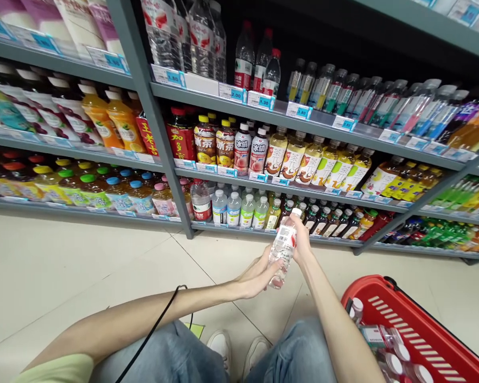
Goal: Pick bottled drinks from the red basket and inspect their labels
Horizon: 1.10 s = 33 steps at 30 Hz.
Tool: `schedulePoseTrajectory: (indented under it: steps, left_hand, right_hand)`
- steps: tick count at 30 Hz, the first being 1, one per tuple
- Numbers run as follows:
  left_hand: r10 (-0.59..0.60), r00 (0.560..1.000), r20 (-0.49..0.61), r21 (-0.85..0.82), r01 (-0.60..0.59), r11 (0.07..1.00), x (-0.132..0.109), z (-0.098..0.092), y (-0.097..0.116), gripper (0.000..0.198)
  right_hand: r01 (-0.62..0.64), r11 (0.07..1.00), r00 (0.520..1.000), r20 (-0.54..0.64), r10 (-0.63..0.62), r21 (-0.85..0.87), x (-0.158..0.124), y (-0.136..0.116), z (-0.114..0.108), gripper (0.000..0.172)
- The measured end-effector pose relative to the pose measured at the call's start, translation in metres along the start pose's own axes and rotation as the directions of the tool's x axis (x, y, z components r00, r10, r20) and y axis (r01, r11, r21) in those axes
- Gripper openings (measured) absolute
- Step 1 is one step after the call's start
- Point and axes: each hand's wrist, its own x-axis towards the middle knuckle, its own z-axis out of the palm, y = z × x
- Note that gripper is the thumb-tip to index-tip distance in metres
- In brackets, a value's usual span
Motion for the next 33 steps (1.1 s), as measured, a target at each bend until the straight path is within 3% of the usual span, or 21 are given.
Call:
schedulePoseTrajectory:
  steps: [3,6,11,18,33]
  left_hand:
    - [0.046,0.998,-0.038,0.042,-0.044,0.998,0.006,-0.003,0.002,0.067]
    - [0.076,0.997,0.005,-0.145,-0.074,0.987,0.013,-0.005,0.003,0.067]
    - [-0.028,0.988,0.153,-0.296,0.073,0.952,0.016,-0.002,-0.004,0.072]
    - [-0.093,0.989,0.119,-0.272,0.122,0.955,0.027,-0.003,-0.016,0.071]
    - [-0.085,0.993,0.081,-0.249,0.103,0.963,0.027,-0.005,-0.020,0.073]
  right_hand:
    - [0.077,0.995,0.994,0.077,-0.082,0.064,-0.003,-0.006,0.001,0.033]
    - [0.119,0.988,0.977,0.168,-0.134,0.095,-0.011,-0.010,0.005,0.035]
    - [0.146,0.985,0.941,0.295,-0.166,0.090,-0.020,-0.006,0.010,0.035]
    - [0.081,0.994,0.973,0.209,-0.095,0.077,-0.010,0.004,0.008,0.030]
    - [0.086,0.995,0.972,0.215,-0.095,0.049,-0.009,0.005,0.008,0.031]
